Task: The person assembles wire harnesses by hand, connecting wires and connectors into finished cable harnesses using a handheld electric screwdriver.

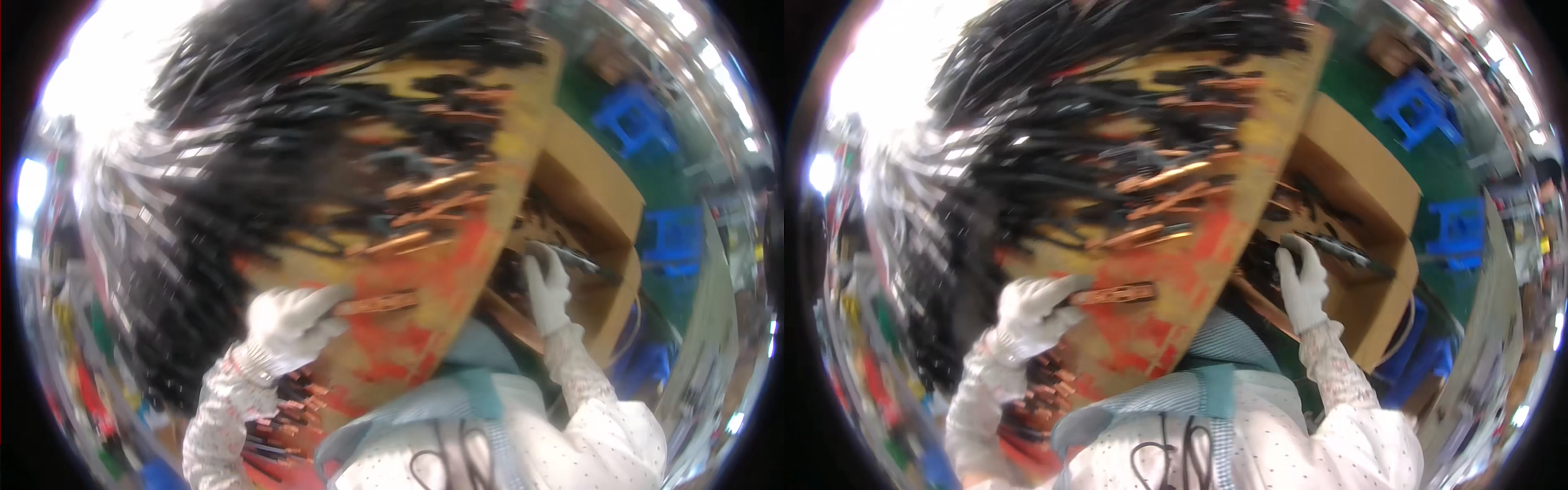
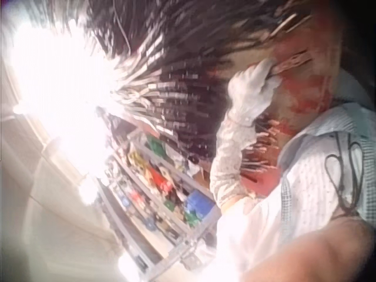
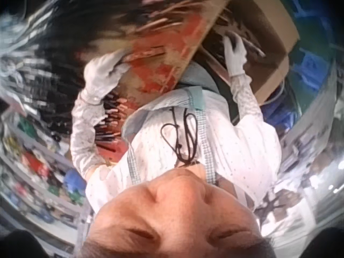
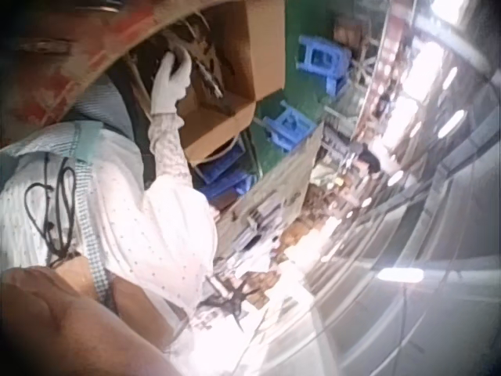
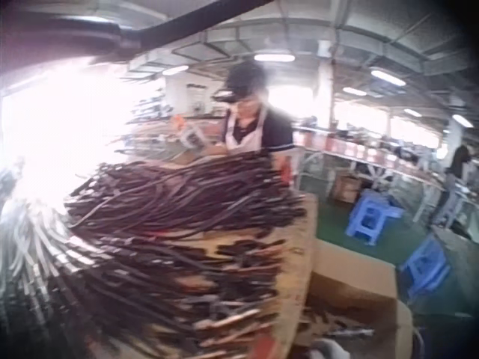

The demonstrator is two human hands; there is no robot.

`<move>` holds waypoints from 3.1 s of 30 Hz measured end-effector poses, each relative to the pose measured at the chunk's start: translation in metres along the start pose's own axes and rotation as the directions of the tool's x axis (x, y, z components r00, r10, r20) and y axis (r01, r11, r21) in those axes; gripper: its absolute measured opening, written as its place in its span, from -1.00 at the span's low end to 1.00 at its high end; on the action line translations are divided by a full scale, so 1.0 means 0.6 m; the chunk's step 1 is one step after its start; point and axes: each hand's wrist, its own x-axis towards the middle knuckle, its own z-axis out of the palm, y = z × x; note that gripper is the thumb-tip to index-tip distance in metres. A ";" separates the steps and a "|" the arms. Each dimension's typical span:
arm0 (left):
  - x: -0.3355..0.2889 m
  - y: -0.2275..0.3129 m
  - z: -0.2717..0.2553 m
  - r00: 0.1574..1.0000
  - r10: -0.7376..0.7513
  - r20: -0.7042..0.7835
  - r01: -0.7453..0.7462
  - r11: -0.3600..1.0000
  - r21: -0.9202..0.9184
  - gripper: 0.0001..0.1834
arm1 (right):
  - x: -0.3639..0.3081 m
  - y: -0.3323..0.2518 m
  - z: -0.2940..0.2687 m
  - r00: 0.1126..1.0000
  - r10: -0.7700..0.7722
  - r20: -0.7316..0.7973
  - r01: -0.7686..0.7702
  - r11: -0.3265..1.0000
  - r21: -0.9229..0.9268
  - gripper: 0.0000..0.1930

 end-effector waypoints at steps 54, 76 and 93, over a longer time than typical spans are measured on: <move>0.009 -0.006 0.060 0.983 -0.035 -0.179 0.048 0.996 0.071 -0.83 | 0.016 -0.324 0.175 0.475 -0.870 0.130 0.121 0.211 0.970 -0.31; 0.007 -0.016 0.071 0.983 -0.128 -0.129 0.124 0.991 -0.042 -0.89 | 0.004 -0.344 0.167 0.474 -0.831 0.290 0.115 0.385 0.916 -0.68; 0.020 -0.010 0.070 0.947 0.094 -0.308 -0.079 0.995 0.063 -0.73 | -0.008 -0.223 -0.010 0.961 -0.274 0.040 0.016 0.199 0.980 -0.69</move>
